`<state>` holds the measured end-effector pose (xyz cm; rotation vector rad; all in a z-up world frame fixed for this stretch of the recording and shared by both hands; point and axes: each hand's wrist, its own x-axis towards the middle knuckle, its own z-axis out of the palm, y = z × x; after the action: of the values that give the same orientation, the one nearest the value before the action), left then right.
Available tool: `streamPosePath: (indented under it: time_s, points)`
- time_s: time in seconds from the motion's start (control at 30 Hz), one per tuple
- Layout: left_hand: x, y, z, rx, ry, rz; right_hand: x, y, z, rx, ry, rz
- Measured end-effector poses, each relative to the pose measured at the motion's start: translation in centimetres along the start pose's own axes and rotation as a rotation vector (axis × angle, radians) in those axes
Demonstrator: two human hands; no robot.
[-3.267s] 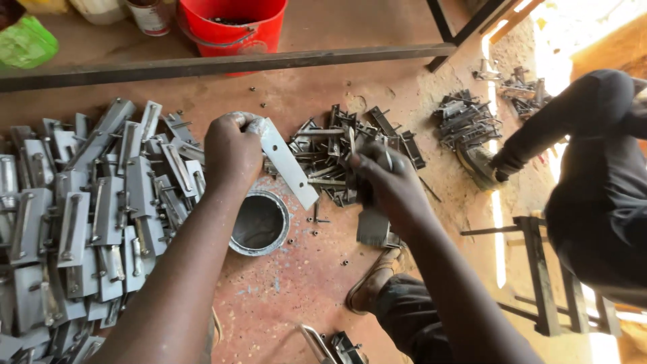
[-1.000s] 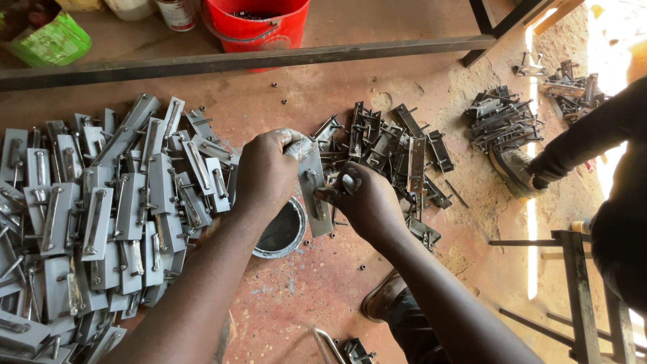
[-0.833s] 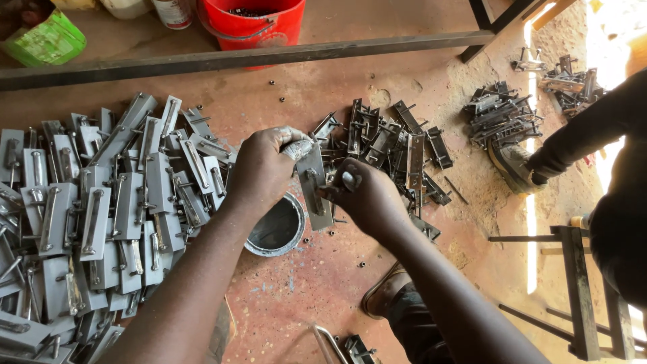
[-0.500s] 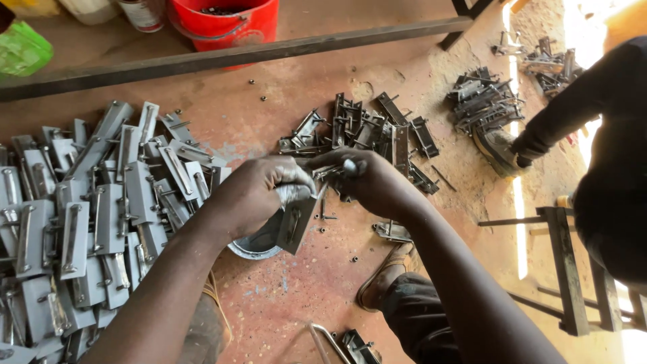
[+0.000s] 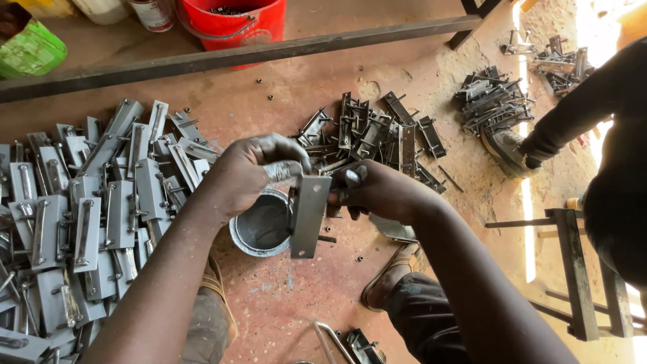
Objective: Dipping metal parts into paint and using a small applicator to spread it evenly before placing them on the floor
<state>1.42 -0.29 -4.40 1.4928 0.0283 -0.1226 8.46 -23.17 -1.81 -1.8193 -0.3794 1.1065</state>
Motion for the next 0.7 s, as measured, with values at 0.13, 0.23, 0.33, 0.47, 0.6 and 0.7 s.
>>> streamPosePath:
  time_s: [0.13,0.23,0.33,0.47,0.6,0.7]
  points:
    - [0.1,-1.9,-1.2,0.617,0.245,-0.37,0.7,2.4,1.0,0.302,0.178,0.059]
    - [-1.3,-2.4,0.5,0.684,0.201,-0.602,2.4,4.8,1.3,0.601,0.277,0.081]
    - [-1.2,-5.5,3.2,0.697,-0.005,-0.692,2.7,4.8,1.4,0.751,0.33,0.1]
    - [-1.4,-4.0,7.2,-0.111,0.067,-0.743,3.2,4.3,1.3,0.833,0.352,0.055]
    - [-1.8,1.7,8.9,-0.358,0.092,-0.718,3.8,5.3,2.0,0.876,0.35,0.023]
    - [-2.0,3.4,9.3,-0.46,0.148,-0.717,3.4,5.2,3.3,0.883,0.335,-0.002]
